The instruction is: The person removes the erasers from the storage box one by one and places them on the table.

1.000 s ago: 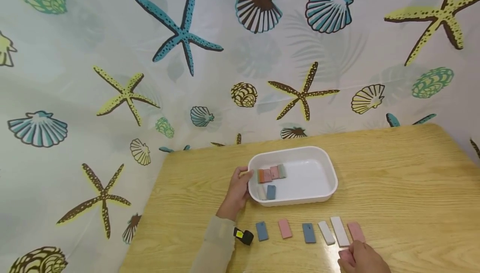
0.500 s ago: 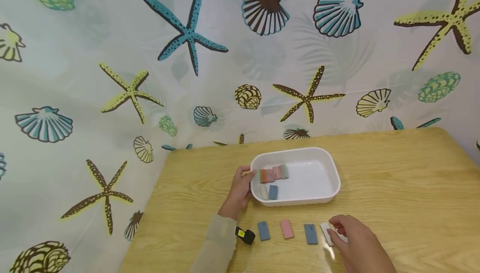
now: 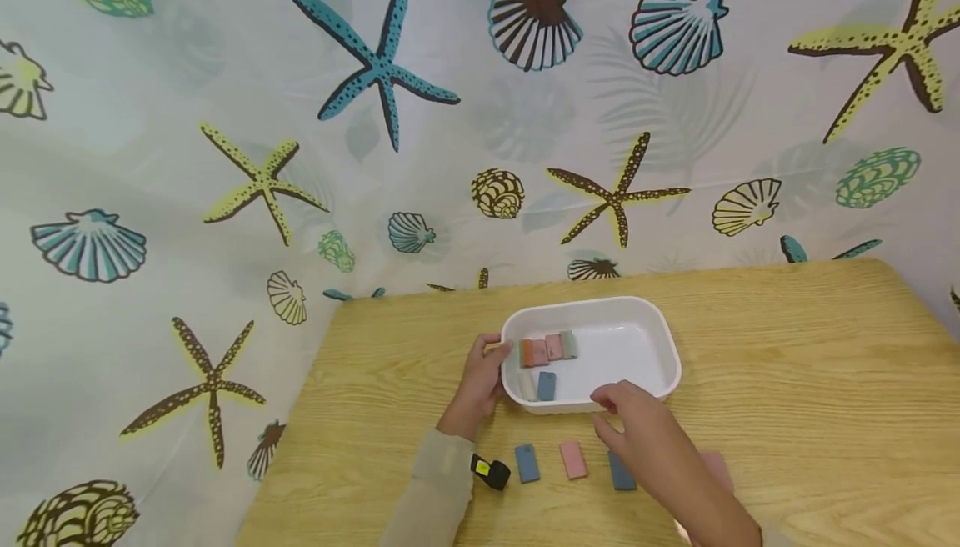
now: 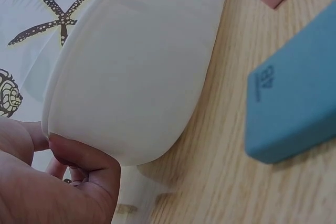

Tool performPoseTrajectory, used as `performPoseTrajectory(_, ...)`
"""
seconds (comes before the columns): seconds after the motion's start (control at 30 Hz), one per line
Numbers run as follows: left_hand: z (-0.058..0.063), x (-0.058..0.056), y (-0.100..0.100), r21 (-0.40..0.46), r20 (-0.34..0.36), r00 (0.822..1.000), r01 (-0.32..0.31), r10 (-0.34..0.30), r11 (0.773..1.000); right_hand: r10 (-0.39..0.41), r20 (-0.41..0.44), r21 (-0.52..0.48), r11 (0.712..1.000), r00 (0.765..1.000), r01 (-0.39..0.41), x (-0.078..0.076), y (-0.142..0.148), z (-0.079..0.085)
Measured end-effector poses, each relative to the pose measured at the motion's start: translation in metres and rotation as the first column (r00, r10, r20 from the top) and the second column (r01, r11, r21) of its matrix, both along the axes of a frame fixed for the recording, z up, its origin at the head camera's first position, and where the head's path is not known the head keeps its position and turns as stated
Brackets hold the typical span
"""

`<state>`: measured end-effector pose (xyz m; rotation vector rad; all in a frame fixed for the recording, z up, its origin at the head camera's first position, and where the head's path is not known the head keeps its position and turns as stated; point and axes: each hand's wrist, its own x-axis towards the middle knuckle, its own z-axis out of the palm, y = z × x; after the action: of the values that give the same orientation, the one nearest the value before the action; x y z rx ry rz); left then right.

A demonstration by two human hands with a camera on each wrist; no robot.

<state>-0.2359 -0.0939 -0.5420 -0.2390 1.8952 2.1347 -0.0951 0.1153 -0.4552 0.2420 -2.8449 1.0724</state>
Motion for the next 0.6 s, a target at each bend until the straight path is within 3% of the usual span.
performPoseTrajectory(0.2,0.002,0.0,-0.001,-0.002,0.001,1.0,-0.008,0.008,1.0,0.052,-0.047,0.017,0.999,0.997,-0.052,-0.022,-0.017,0.0)
performPoseTrajectory(0.6,0.001,0.002,-0.001,0.006,-0.017,1.0,0.004,-0.004,1.0,0.121,0.043,0.04,0.992,0.992,-0.123,-0.057,-0.061,-0.012)
